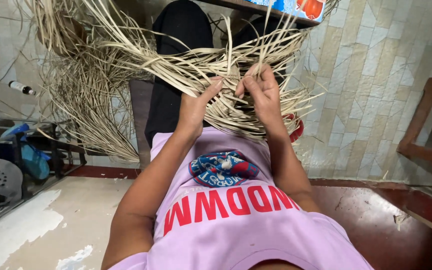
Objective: The person sits and weaves dried palm fibers into a broom head by hand, repeatedly wrapping and tightening strands around the central bundle. The person adjusts the bundle and continues the weaving process throughout the clip.
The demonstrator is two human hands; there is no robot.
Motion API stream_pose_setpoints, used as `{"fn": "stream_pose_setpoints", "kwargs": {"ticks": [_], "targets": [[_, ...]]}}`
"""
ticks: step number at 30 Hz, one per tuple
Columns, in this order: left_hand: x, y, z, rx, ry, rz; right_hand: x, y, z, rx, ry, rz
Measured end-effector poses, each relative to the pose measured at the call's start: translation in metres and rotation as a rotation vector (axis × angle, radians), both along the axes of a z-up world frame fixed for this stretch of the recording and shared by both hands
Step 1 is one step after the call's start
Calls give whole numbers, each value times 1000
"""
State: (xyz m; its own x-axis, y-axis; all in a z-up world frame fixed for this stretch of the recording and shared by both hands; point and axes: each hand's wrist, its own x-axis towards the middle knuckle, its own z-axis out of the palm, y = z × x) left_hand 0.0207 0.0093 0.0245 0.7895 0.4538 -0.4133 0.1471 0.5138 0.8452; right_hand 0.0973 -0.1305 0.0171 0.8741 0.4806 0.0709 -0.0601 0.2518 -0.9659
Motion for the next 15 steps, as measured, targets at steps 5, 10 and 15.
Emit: {"fn": "stream_pose_setpoints", "kwargs": {"ticks": [5,10,15], "targets": [[13,8,4,-56,117,-48,-3,-1,1,-136,-1,84],[17,2,8,-98,192,36,-3,-4,-2,-171,13,52],[18,0,-4,-146,188,98,-9,-8,-15,-183,27,-212]]}}
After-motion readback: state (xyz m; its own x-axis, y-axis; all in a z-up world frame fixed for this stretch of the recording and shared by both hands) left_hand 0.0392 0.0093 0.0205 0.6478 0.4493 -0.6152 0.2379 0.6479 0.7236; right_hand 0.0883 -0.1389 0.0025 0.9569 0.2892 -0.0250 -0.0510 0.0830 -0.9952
